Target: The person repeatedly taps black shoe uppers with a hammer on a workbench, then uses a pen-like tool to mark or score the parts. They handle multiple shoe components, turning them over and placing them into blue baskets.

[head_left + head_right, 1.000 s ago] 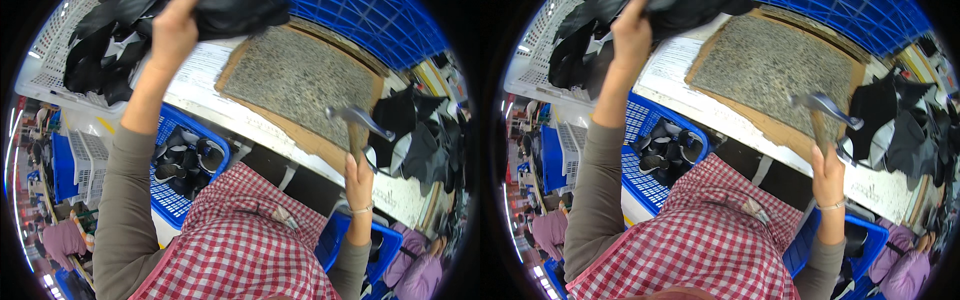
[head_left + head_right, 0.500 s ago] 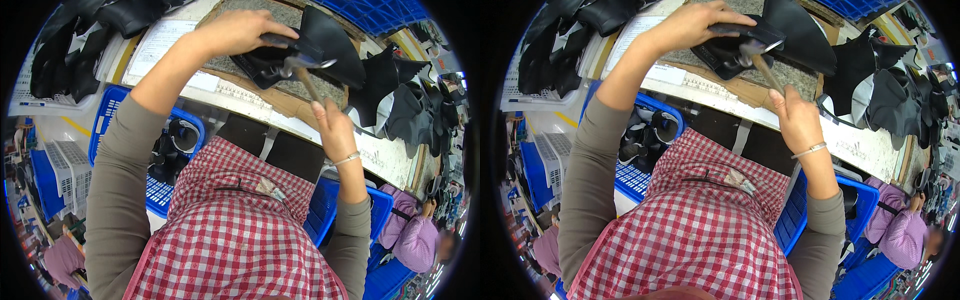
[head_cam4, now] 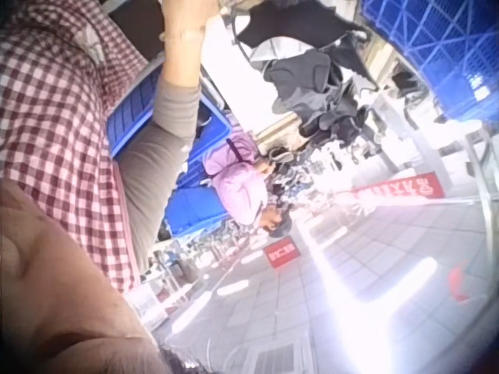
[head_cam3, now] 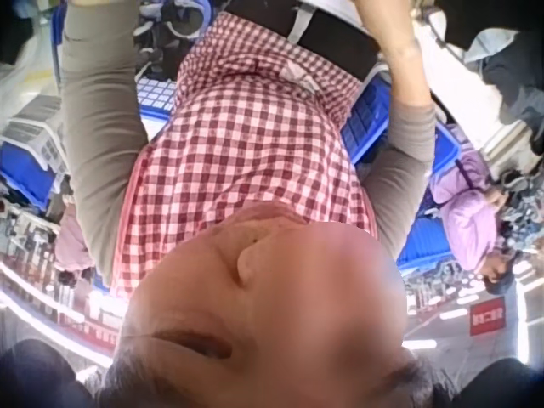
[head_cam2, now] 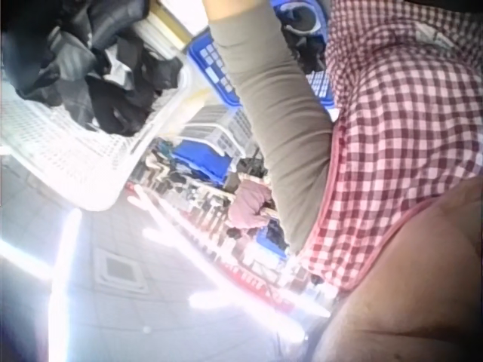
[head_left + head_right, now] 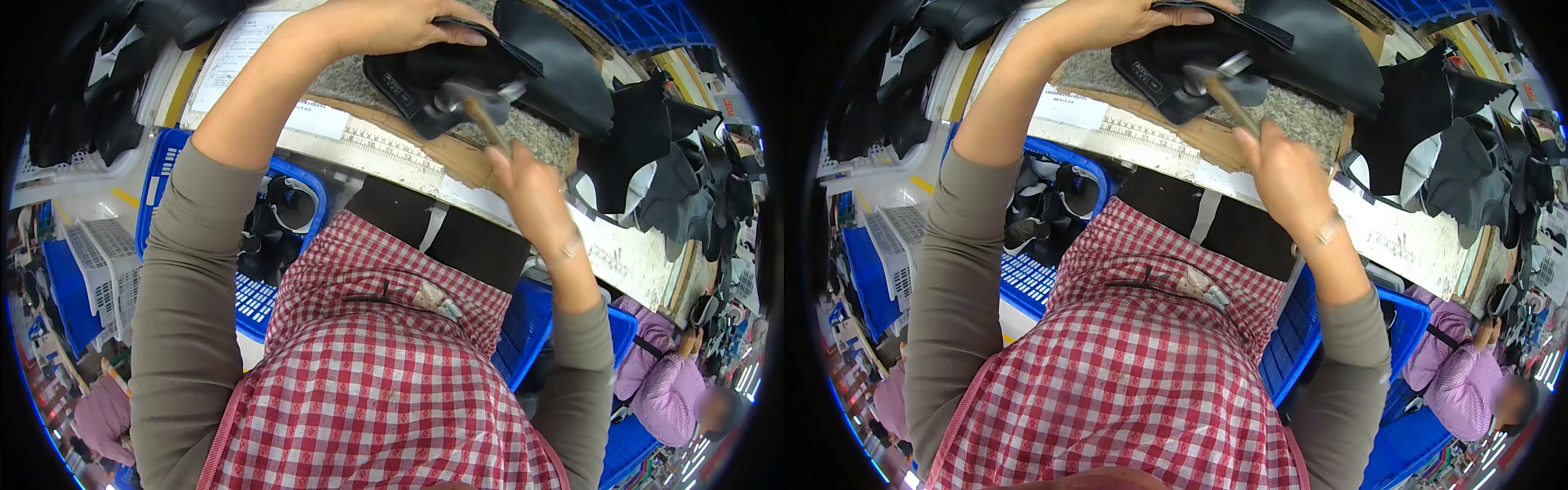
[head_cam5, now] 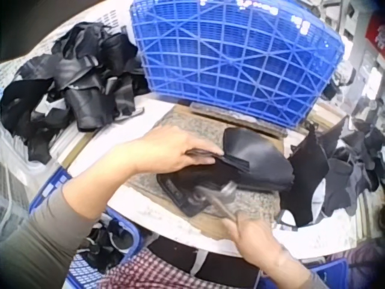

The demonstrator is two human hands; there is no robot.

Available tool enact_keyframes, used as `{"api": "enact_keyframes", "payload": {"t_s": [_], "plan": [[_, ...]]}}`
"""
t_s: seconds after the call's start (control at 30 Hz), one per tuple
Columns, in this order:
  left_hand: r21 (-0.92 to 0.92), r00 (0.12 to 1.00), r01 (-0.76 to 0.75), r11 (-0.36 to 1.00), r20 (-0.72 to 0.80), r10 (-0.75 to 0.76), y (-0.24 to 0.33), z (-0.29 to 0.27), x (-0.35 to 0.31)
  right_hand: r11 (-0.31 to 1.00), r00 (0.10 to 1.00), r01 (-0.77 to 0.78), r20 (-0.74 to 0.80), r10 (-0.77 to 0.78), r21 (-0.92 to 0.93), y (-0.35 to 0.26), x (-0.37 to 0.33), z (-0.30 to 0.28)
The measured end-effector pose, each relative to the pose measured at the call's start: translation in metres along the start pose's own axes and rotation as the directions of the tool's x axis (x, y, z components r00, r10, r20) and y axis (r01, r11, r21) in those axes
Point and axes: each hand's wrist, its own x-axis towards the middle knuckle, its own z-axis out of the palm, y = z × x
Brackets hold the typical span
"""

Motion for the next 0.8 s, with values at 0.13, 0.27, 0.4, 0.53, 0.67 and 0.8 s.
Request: {"api": "enact_keyframes", "payload": {"t_s": [0.13, 0.27, 0.4, 0.53, 0.67, 0.8], "plan": [[-0.018, 0.998, -0.048, 0.999, -0.031, 0.048, -0.002, 0.0, 0.001, 0.992, 0.996, -0.019, -0.083, 0.008, -0.127, -0.008, 0.004, -0.003], [0.029, 1.0, -0.007, 1.0, -0.018, 0.008, 0.003, 0.001, 0.001, 0.992, 0.989, -0.009, -0.146, 0.027, 0.123, -0.023, 0.003, -0.006], [0.034, 0.998, -0.034, 0.999, -0.051, 0.036, -0.001, 0.001, 0.004, 0.993, 0.995, 0.002, -0.098, -0.014, -0.116, -0.02, 0.003, -0.004], [0.038, 0.994, 0.011, 0.999, -0.105, -0.007, -0.008, 0.012, -0.006, 0.998, 0.997, -0.035, -0.072, 0.031, -0.057, 0.003, -0.005, 0.004], [-0.129, 0.756, 0.138, 0.982, -0.627, -0.189, -0.007, 0.06, -0.041, 0.996, 0.986, -0.061, -0.158, 0.051, -0.064, 0.017, -0.009, 0.036], [-0.443, 0.664, 0.27, 0.855, -0.557, -0.499, 0.012, 0.11, -0.067, 0.975, 0.977, -0.175, -0.1, 0.19, 0.139, 0.012, -0.019, 0.049]]}}
